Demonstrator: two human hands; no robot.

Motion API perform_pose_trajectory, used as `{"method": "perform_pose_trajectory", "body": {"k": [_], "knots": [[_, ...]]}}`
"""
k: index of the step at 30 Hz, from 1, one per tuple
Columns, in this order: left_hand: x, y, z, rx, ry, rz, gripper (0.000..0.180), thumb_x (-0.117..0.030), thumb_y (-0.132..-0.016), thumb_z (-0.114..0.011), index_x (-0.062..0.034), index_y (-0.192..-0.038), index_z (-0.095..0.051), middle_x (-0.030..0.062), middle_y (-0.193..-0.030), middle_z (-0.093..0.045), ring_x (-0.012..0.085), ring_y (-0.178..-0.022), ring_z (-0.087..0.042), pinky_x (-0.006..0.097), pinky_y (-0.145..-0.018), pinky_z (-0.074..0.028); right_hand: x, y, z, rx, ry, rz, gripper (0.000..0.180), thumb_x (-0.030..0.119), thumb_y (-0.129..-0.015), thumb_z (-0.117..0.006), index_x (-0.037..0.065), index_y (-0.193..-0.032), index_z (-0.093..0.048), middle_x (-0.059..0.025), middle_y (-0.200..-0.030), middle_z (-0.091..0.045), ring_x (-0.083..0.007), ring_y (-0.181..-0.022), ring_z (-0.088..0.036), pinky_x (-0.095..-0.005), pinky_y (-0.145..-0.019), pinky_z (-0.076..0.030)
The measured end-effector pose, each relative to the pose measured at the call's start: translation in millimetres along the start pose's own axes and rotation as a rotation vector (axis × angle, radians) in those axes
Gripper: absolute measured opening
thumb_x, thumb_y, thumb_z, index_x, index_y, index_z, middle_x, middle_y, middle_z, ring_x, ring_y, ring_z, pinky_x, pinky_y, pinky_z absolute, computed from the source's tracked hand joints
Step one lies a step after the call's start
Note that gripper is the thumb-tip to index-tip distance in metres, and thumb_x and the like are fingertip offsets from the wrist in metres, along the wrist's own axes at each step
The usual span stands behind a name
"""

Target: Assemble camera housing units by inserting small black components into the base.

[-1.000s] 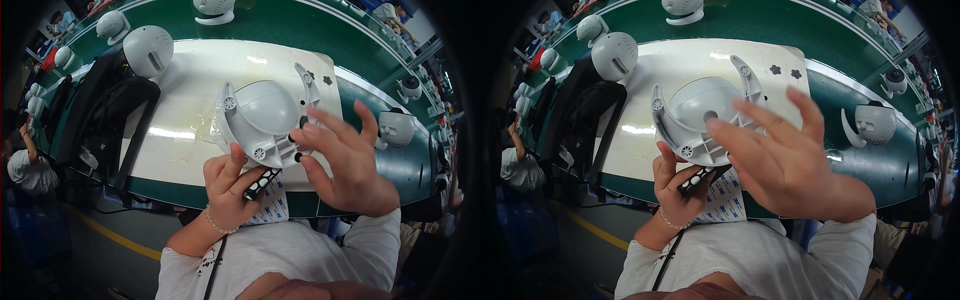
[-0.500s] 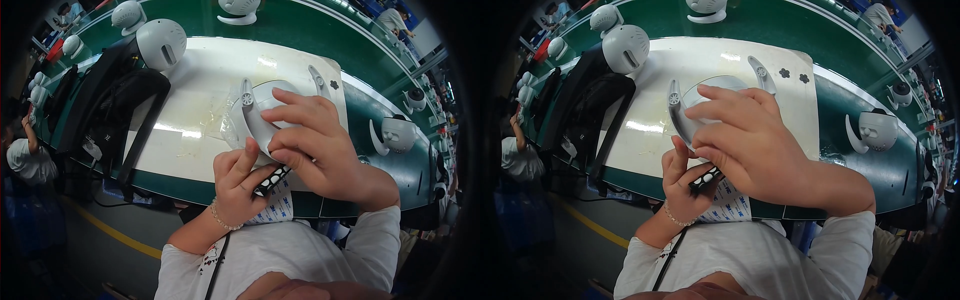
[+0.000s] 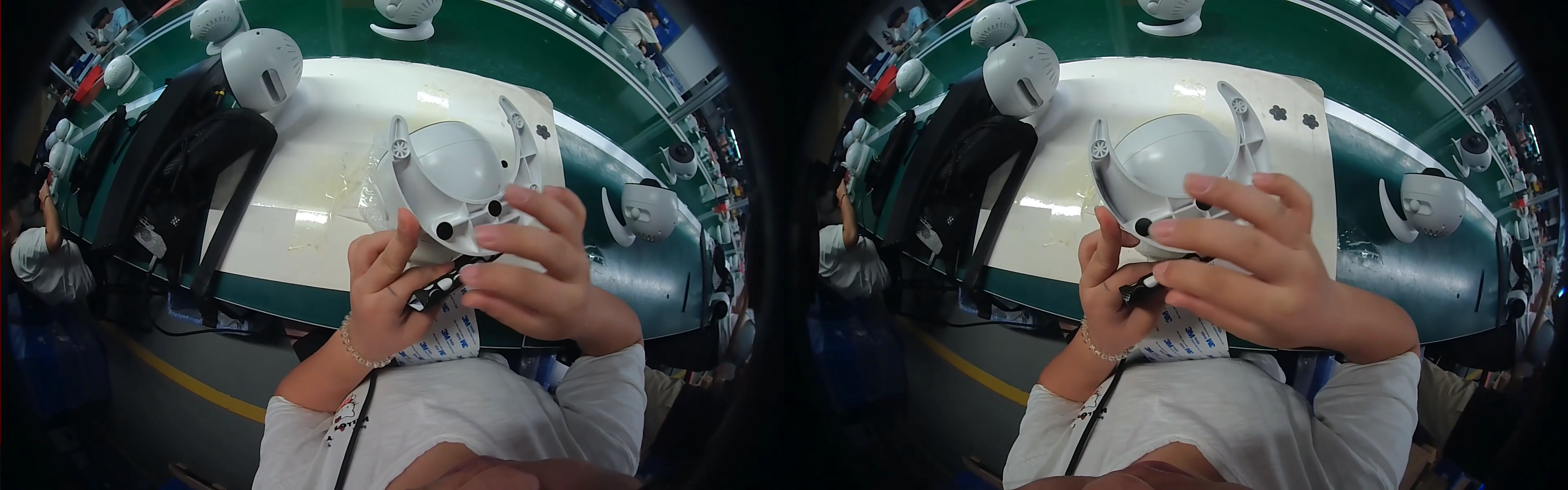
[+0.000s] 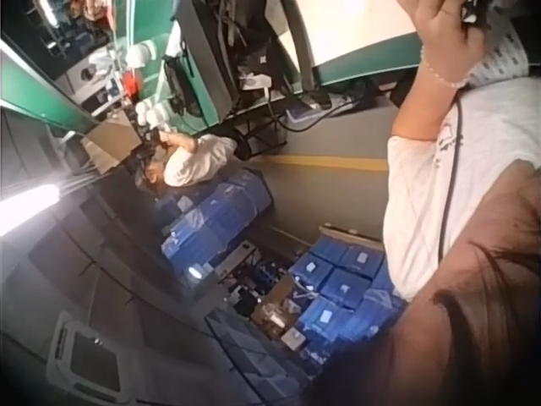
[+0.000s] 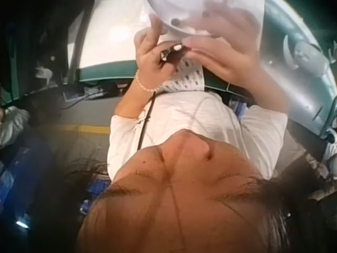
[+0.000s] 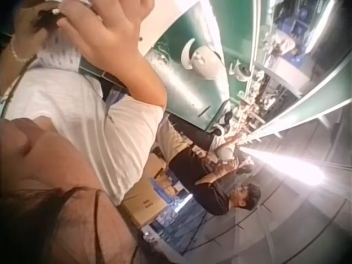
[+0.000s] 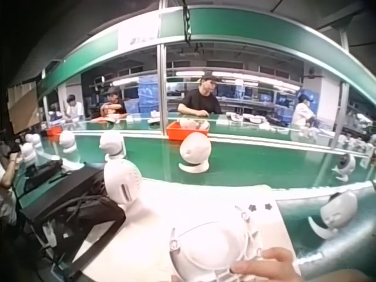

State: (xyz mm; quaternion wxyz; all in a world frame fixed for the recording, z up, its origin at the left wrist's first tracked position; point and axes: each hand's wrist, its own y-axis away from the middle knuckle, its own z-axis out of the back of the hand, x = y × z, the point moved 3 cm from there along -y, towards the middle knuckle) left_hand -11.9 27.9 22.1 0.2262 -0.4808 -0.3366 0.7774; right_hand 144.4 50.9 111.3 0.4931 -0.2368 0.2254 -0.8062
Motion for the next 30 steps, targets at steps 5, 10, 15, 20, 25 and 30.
{"method": "perform_pose_trajectory", "body": {"k": [5,10,15,20,25,30], "knots": [[1,0,0,0.002,-0.006,-0.003,0.039,-0.004,-0.047,-0.068,-0.0083,-0.085,-0.067,0.0159,-0.132,-0.038,0.0228,-0.092,-0.048,0.029,-0.079,-0.035,9,16,-15,-0.128,0.121,0.201,0.012,0.010,-0.064,-0.066,0.009,-0.075,-0.060,-0.0005,-0.105,-0.058,-0.0234,-0.105,-0.050,-0.0375,-0.090,-0.027],[-1,0,-2,-0.013,-0.032,-0.008,0.036,-0.004,-0.048,-0.068,-0.0078,-0.084,-0.067,0.0160,-0.132,-0.038,0.0228,-0.092,-0.048,0.029,-0.079,-0.035,3,12,-12,-0.188,-0.149,0.014,0.016,0.009,-0.066,-0.064,0.012,-0.079,-0.054,-0.0032,-0.104,-0.058,-0.0251,-0.101,-0.053,-0.0359,-0.083,-0.031],[2,3,-2,-0.006,-0.070,-0.028,0.032,-0.006,-0.047,-0.067,-0.0074,-0.079,-0.066,0.0149,-0.132,-0.039,0.0223,-0.091,-0.047,0.029,-0.078,-0.035,16,-4,-17,-0.041,-0.235,0.067,0.024,0.011,-0.070,-0.062,0.015,-0.090,-0.051,0.0002,-0.094,-0.060,-0.0194,-0.096,-0.054,-0.0308,-0.076,-0.031],[-3,-2,1,-0.013,-0.060,-0.014,0.028,-0.007,-0.047,-0.067,-0.0063,-0.075,-0.065,0.0142,-0.132,-0.040,0.0222,-0.090,-0.047,0.029,-0.078,-0.035,12,2,-20,-0.022,-0.247,0.106,0.025,0.011,-0.070,-0.062,0.015,-0.093,-0.052,0.0020,-0.085,-0.058,-0.0185,-0.087,-0.056,-0.0307,-0.075,-0.031],[-3,-3,0,-0.027,-0.078,-0.020,0.026,-0.008,-0.048,-0.068,-0.0047,-0.073,-0.065,0.0142,-0.131,-0.042,0.0224,-0.089,-0.046,0.030,-0.076,-0.035,5,9,-25,-0.386,-0.442,0.194,0.035,0.007,-0.067,-0.065,0.015,-0.098,-0.050,-0.0042,-0.094,-0.054,-0.0195,-0.080,-0.055,-0.0295,-0.066,-0.036],[2,1,2,-0.043,-0.111,-0.067,0.026,-0.009,-0.046,-0.069,-0.0032,-0.070,-0.062,0.0139,-0.128,-0.044,0.0223,-0.088,-0.046,0.031,-0.077,-0.034,8,9,-32,-0.262,-0.436,0.157,0.042,0.008,-0.065,-0.067,0.018,-0.103,-0.050,-0.0064,-0.100,-0.051,-0.0197,-0.078,-0.054,-0.0287,-0.059,-0.037]]}}
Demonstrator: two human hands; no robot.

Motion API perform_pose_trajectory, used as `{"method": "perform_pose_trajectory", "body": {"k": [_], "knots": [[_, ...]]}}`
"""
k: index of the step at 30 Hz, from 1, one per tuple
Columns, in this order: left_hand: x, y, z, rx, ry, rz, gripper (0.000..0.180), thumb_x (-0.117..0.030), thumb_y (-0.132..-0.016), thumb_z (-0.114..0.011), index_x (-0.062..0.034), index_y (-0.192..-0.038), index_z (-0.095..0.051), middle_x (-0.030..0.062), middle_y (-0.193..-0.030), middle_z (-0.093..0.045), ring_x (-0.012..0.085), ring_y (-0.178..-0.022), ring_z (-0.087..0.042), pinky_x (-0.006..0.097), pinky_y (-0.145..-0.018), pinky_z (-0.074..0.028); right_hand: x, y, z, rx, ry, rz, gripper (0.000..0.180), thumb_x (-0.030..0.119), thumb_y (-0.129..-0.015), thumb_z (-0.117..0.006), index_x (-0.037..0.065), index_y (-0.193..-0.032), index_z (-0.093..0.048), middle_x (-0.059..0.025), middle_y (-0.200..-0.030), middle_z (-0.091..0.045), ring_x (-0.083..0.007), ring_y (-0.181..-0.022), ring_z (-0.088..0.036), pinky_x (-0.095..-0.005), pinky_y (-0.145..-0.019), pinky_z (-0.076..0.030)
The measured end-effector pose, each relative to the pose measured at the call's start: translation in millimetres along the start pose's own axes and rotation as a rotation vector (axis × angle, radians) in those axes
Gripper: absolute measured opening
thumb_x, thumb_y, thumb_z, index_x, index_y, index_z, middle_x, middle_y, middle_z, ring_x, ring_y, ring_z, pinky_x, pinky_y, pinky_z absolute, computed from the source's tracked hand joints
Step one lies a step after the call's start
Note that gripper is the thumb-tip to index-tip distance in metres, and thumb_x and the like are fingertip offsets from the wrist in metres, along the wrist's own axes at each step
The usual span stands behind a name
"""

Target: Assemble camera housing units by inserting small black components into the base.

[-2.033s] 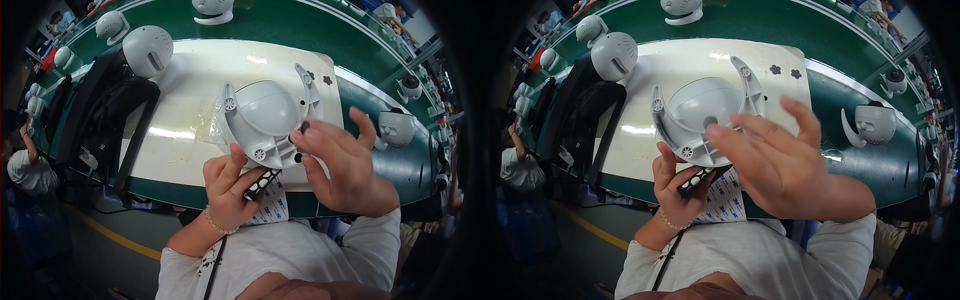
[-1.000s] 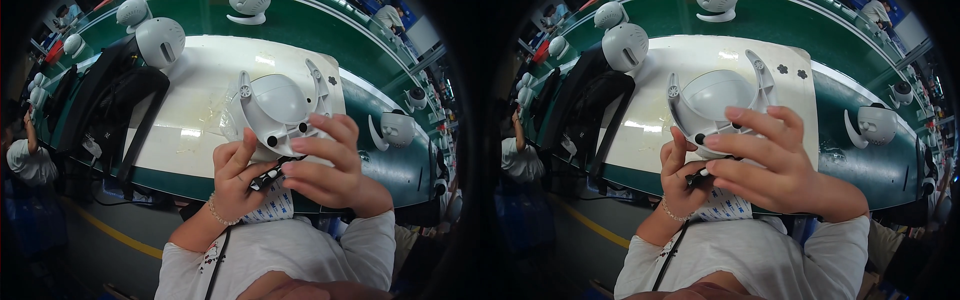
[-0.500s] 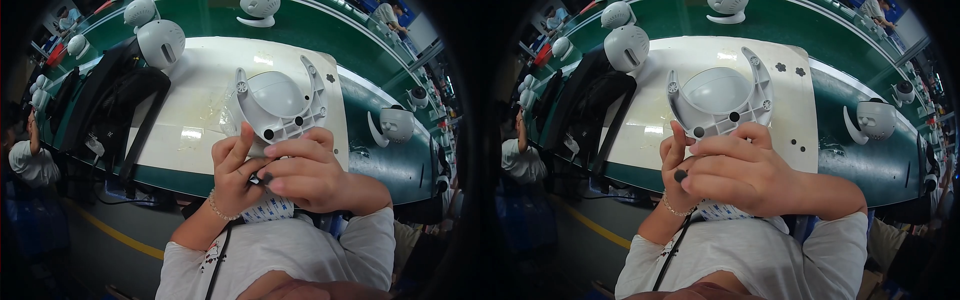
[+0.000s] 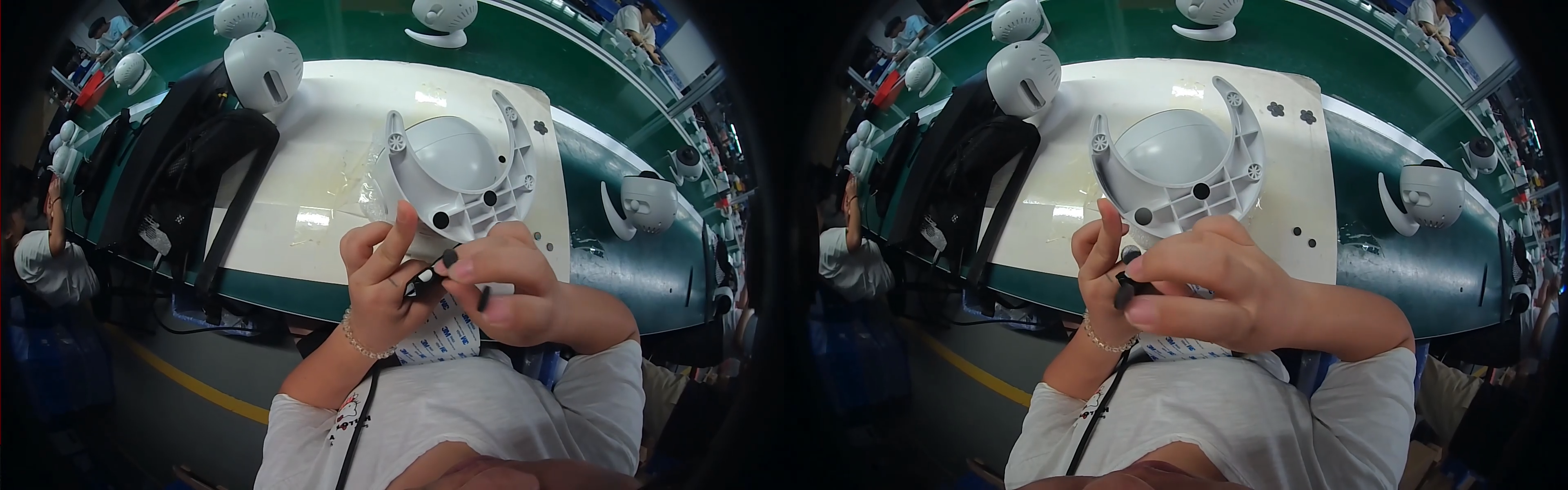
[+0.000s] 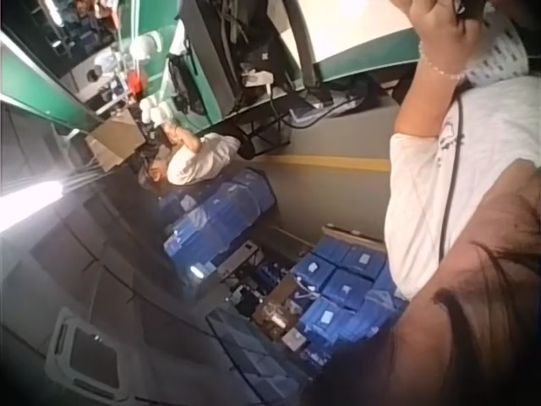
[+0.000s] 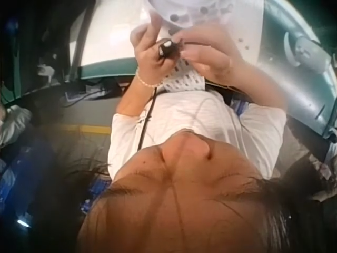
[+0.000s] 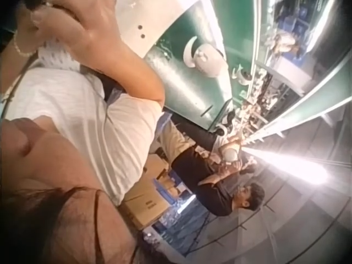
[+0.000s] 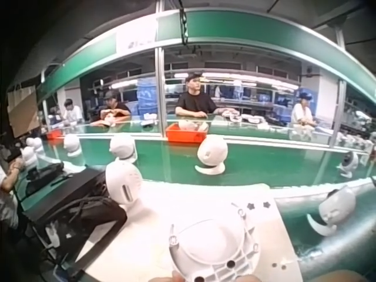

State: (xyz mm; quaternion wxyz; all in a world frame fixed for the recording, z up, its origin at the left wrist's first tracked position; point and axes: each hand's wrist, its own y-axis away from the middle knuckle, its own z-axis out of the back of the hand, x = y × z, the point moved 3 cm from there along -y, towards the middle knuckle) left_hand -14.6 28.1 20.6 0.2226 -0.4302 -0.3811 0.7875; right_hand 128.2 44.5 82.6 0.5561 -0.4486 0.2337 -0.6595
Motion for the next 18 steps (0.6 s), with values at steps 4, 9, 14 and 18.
{"method": "perform_pose_trajectory", "body": {"k": [4,9,14,18], "knots": [[-5,-5,0,0.026,0.003,0.031,0.024,-0.010,-0.046,-0.068,-0.0027,-0.069,-0.062,0.0129,-0.129,-0.044,0.0221,-0.087,-0.047,0.031,-0.078,-0.033,6,-3,-5,0.024,0.190,0.252,0.039,0.011,-0.063,-0.069,0.018,-0.099,-0.055,-0.0065,-0.100,-0.050,-0.0165,-0.075,-0.053,-0.0280,-0.056,-0.036],[-3,-3,1,0.018,-0.025,0.044,0.025,-0.014,-0.050,-0.072,-0.0025,-0.070,-0.063,0.0134,-0.128,-0.044,0.0224,-0.087,-0.047,0.031,-0.077,-0.033,-2,-20,5,0.232,-0.615,-0.276,0.025,0.008,-0.066,-0.068,0.002,-0.083,-0.053,-0.0033,-0.059,-0.048,-0.0231,-0.045,-0.045,-0.0290,-0.043,-0.034],[-8,-5,-1,0.011,-0.047,0.043,0.025,-0.019,-0.052,-0.075,-0.0036,-0.068,-0.064,0.0124,-0.128,-0.044,0.0213,-0.086,-0.047,0.031,-0.075,-0.033,-37,-60,20,0.033,-0.148,-0.300,0.068,-0.013,-0.074,-0.051,0.012,-0.129,-0.020,-0.0129,-0.109,-0.040,-0.0136,-0.080,-0.052,-0.0222,-0.062,-0.042],[-9,-5,-1,0.003,-0.053,0.028,0.024,-0.020,-0.054,-0.076,-0.0050,-0.067,-0.064,0.0097,-0.129,-0.044,0.0203,-0.083,-0.047,0.031,-0.074,-0.033,-50,-79,9,0.094,-0.231,-0.473,0.069,-0.012,-0.075,-0.049,0.013,-0.131,-0.018,-0.0124,-0.114,-0.038,-0.0117,-0.081,-0.050,-0.0229,-0.071,-0.042]]}}
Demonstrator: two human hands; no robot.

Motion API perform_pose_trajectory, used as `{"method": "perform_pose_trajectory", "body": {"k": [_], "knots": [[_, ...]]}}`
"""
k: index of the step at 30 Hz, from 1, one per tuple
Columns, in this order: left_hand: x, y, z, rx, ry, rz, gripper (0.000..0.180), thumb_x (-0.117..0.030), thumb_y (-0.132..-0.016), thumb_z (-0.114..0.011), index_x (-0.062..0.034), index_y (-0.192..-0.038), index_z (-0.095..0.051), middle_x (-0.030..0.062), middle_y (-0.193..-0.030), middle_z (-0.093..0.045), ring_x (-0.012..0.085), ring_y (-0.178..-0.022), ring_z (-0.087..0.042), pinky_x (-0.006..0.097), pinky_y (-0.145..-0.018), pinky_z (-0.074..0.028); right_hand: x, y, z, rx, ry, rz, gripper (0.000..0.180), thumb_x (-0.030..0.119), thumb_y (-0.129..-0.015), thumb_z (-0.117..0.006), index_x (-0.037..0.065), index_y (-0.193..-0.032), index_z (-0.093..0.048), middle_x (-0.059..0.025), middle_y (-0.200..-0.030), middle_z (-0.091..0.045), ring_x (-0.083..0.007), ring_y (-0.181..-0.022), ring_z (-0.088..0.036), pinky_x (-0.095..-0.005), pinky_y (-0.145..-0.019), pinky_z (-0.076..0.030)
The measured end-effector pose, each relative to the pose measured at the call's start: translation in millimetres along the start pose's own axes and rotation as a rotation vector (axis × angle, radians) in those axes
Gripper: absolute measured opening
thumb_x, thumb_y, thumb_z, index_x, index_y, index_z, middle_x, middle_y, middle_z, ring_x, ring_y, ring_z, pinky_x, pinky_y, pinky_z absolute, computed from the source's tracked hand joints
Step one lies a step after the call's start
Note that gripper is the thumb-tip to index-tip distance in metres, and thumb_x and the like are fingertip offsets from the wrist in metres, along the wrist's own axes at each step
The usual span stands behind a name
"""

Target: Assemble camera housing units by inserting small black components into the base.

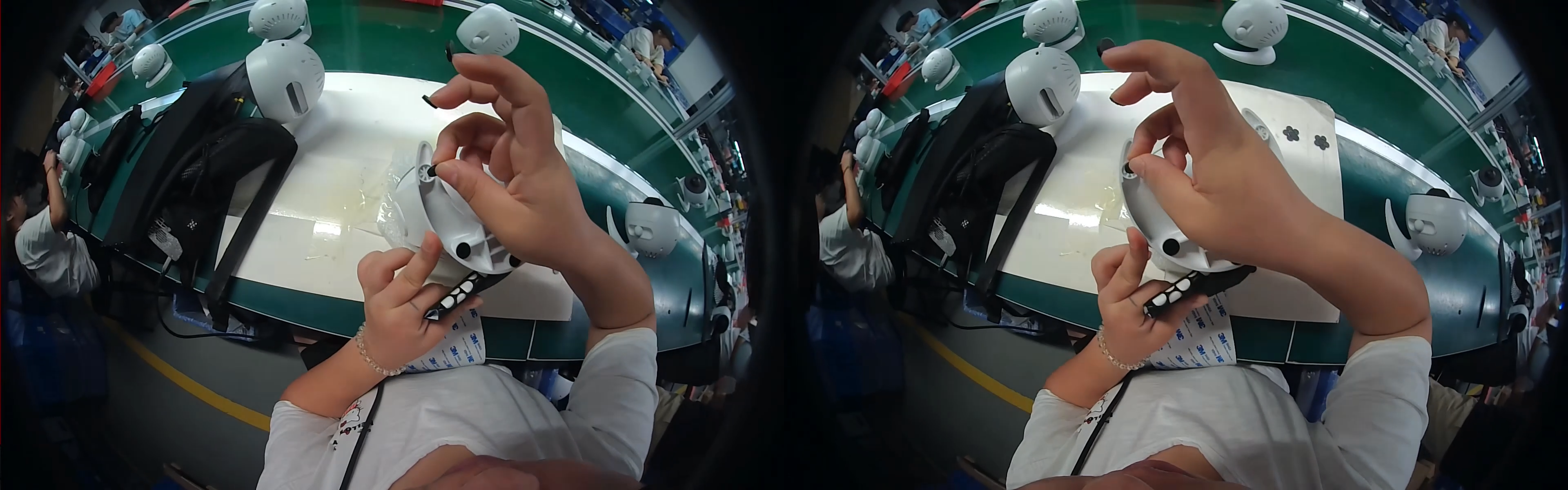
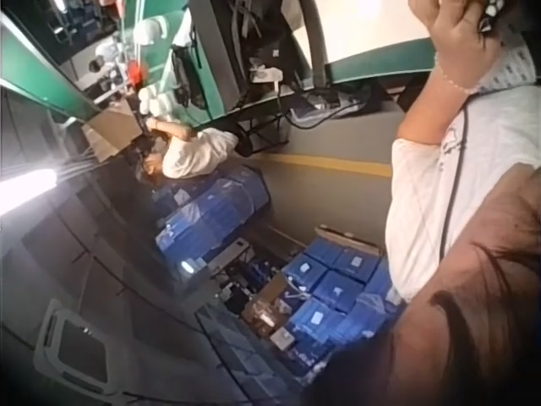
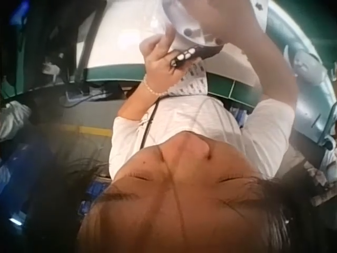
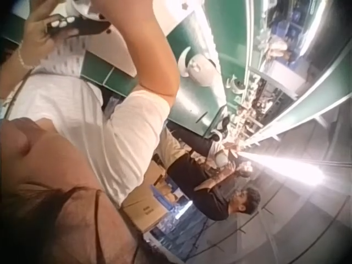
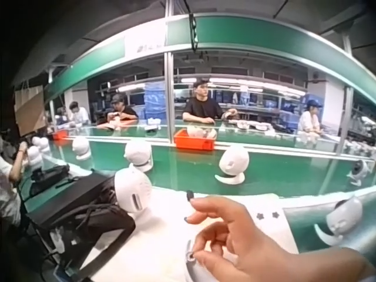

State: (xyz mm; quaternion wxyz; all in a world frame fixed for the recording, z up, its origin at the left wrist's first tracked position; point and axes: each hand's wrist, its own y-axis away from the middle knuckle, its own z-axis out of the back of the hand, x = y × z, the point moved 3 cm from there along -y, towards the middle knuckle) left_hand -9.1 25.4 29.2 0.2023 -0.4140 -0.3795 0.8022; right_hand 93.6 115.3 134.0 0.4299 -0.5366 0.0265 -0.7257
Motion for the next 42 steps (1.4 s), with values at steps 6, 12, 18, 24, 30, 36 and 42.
{"method": "perform_pose_trajectory", "body": {"k": [6,12,18,24,30,36,42], "knots": [[3,0,1,-0.006,-0.013,-0.004,0.023,-0.022,-0.054,-0.075,-0.0073,-0.068,-0.064,0.0075,-0.128,-0.046,0.0191,-0.082,-0.048,0.031,-0.069,-0.032,-1,-7,-7,0.045,0.077,-0.101,0.065,-0.012,-0.074,-0.048,0.012,-0.129,-0.024,-0.0111,-0.113,-0.042,-0.0106,-0.080,-0.050,-0.0233,-0.070,-0.042],[3,2,2,0.059,0.017,0.007,0.023,-0.021,-0.054,-0.075,-0.0075,-0.069,-0.064,0.0074,-0.126,-0.047,0.0193,-0.084,-0.049,0.032,-0.070,-0.032,27,-2,-15,0.289,0.672,0.251,0.051,-0.008,-0.063,-0.058,0.011,-0.110,-0.051,-0.0148,-0.109,-0.055,-0.0288,-0.084,-0.058,-0.0314,-0.068,-0.047],[0,0,-1,-0.001,-0.006,0.001,0.023,-0.021,-0.054,-0.076,-0.0075,-0.068,-0.065,0.0085,-0.127,-0.046,0.0192,-0.084,-0.048,0.032,-0.071,-0.032,11,8,19,-0.049,0.458,0.336,0.056,-0.003,-0.070,-0.061,0.005,-0.120,-0.037,-0.0120,-0.097,-0.058,-0.0180,-0.083,-0.058,-0.0284,-0.065,-0.044],[-1,1,-2,0.004,-0.016,-0.010,0.023,-0.022,-0.054,-0.077,-0.0080,-0.068,-0.065,0.0103,-0.129,-0.044,0.0193,-0.081,-0.045,0.030,-0.071,-0.032,-27,29,68,-0.326,-0.006,-0.198,0.056,-0.001,-0.081,-0.051,0.004,-0.128,-0.022,-0.0053,-0.086,-0.052,-0.0066,-0.067,-0.045,-0.0181,-0.060,-0.037],[0,4,-1,0.030,-0.021,0.005,0.025,-0.020,-0.053,-0.078,-0.0045,-0.068,-0.065,0.0116,-0.131,-0.041,0.0198,-0.084,-0.043,0.030,-0.073,-0.032,-34,33,70,-0.205,-0.145,-0.484,0.056,0.003,-0.081,-0.052,0.004,-0.129,-0.024,-0.0056,-0.088,-0.053,-0.0056,-0.060,-0.044,-0.0186,-0.055,-0.037],[0,3,-1,0.027,-0.032,0.012,0.025,-0.021,-0.054,-0.078,-0.0043,-0.068,-0.065,0.0106,-0.132,-0.041,0.0197,-0.084,-0.044,0.030,-0.073,-0.032,-33,37,65,-0.279,0.054,-0.435,0.057,0.004,-0.080,-0.057,0.004,-0.129,-0.027,-0.0070,-0.087,-0.057,-0.0030,-0.053,-0.044,-0.0162,-0.046,-0.036],[0,4,-1,0.059,-0.044,0.009,0.025,-0.021,-0.056,-0.078,-0.0040,-0.069,-0.066,0.0103,-0.133,-0.040,0.0195,-0.084,-0.044,0.030,-0.073,-0.032,-20,56,57,-0.201,0.592,-0.163,0.056,0.004,-0.080,-0.057,0.005,-0.129,-0.029,-0.0070,-0.087,-0.062,-0.0047,-0.054,-0.048,-0.0168,-0.050,-0.037]]}}
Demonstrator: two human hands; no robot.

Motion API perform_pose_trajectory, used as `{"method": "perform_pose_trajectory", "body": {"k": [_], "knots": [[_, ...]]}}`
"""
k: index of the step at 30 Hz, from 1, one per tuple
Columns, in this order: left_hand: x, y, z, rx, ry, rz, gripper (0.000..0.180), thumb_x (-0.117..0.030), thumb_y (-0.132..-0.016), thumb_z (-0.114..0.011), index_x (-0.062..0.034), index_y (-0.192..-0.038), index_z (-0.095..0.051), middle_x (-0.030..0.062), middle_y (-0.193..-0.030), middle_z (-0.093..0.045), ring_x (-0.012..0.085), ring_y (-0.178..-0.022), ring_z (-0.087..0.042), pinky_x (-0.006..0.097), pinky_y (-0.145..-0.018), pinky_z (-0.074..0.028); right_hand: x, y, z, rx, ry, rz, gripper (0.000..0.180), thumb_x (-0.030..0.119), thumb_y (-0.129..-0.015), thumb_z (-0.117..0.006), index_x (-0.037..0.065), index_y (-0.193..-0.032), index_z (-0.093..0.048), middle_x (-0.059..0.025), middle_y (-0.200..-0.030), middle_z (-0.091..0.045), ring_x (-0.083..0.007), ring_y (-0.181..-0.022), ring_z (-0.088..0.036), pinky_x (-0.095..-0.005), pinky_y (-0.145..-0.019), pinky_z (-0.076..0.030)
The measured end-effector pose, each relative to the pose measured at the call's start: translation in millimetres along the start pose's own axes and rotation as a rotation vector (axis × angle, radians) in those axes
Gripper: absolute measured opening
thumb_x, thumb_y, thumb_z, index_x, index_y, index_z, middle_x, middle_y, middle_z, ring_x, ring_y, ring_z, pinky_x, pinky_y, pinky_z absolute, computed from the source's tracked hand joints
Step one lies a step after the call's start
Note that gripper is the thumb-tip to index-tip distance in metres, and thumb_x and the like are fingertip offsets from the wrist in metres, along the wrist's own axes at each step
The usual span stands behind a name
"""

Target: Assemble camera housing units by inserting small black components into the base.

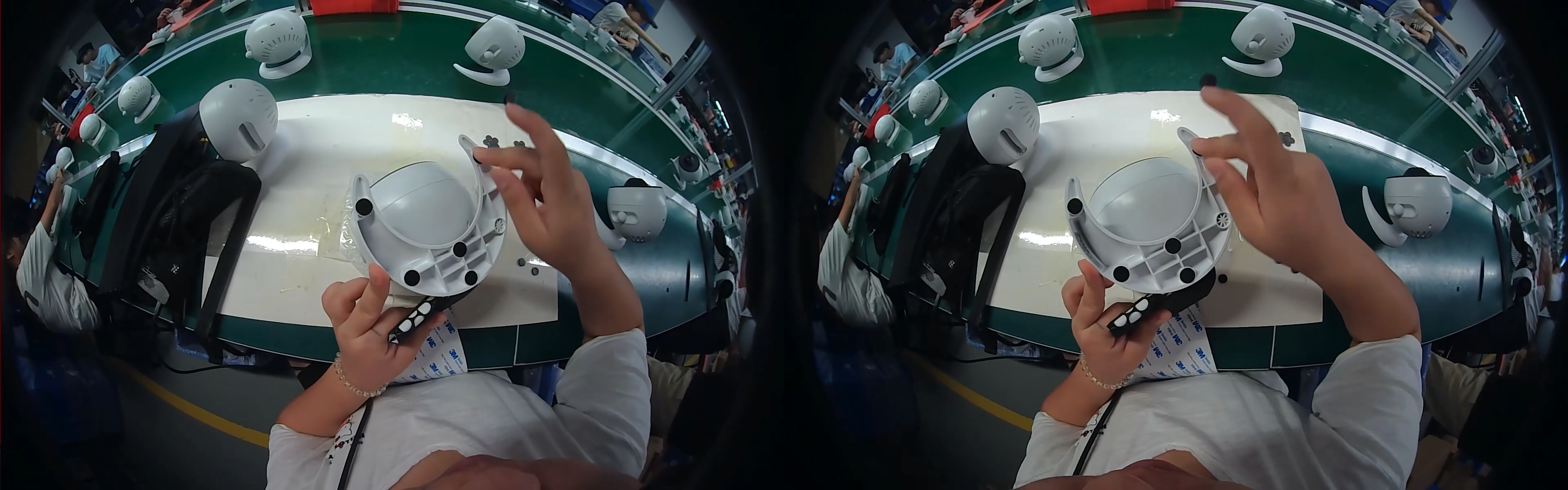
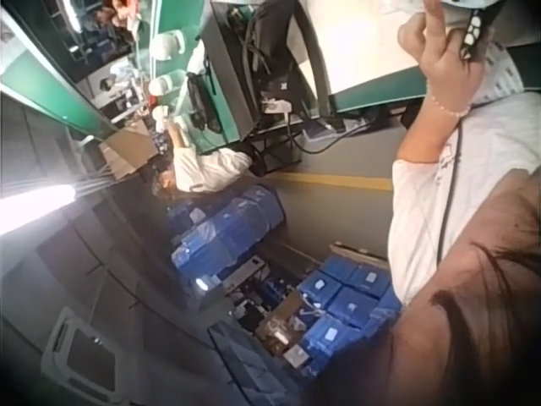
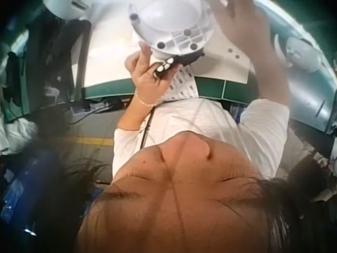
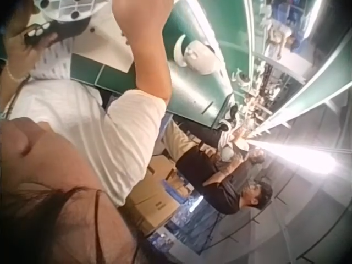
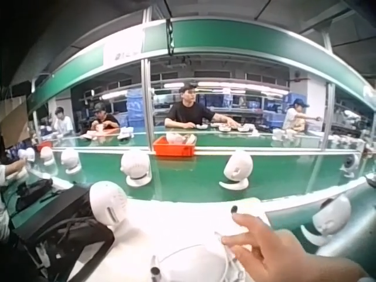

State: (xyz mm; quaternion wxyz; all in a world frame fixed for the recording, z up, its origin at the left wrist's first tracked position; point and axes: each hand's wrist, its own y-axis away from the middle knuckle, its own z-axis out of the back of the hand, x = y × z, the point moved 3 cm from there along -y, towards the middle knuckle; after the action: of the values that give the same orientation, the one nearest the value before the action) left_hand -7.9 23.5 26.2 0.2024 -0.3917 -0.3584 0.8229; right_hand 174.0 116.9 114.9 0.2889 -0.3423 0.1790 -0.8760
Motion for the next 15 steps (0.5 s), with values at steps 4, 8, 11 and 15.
{"method": "perform_pose_trajectory", "body": {"k": [4,8,11,15], "knots": [[1,1,0,-0.003,-0.003,0.006,0.026,-0.021,-0.056,-0.078,-0.0036,-0.070,-0.065,0.0105,-0.134,-0.038,0.0198,-0.083,-0.044,0.030,-0.073,-0.032,0,9,15,-0.092,-0.125,-0.119,0.038,0.016,-0.077,-0.064,0.011,-0.112,-0.049,-0.0063,-0.108,-0.048,-0.0093,-0.073,-0.048,-0.0203,-0.060,-0.038],[1,1,0,0.011,-0.007,0.002,0.026,-0.020,-0.055,-0.078,-0.0030,-0.069,-0.064,0.0114,-0.134,-0.037,0.0203,-0.084,-0.043,0.030,-0.074,-0.032,-17,27,8,0.026,-0.378,-0.176,0.016,0.020,-0.079,-0.062,0.009,-0.087,-0.054,-0.0100,-0.116,-0.039,-0.0210,-0.112,-0.034,-0.0321,-0.091,-0.028],[2,2,0,0.000,-0.007,0.006,0.026,-0.019,-0.054,-0.079,-0.0028,-0.068,-0.064,0.0119,-0.134,-0.037,0.0206,-0.085,-0.043,0.030,-0.075,-0.033,-8,28,3,0.166,-0.478,-0.205,0.014,0.021,-0.084,-0.055,0.008,-0.084,-0.052,-0.0136,-0.127,-0.036,-0.0280,-0.121,-0.030,-0.0383,-0.099,-0.022],[1,2,-1,-0.002,0.005,0.011,0.027,-0.018,-0.054,-0.079,-0.0025,-0.068,-0.063,0.0114,-0.134,-0.038,0.0206,-0.086,-0.042,0.030,-0.075,-0.033,-7,28,0,0.193,-0.467,-0.221,0.014,0.021,-0.085,-0.054,0.007,-0.084,-0.051,-0.0148,-0.130,-0.035,-0.0283,-0.120,-0.032,-0.0384,-0.098,-0.024]]}}
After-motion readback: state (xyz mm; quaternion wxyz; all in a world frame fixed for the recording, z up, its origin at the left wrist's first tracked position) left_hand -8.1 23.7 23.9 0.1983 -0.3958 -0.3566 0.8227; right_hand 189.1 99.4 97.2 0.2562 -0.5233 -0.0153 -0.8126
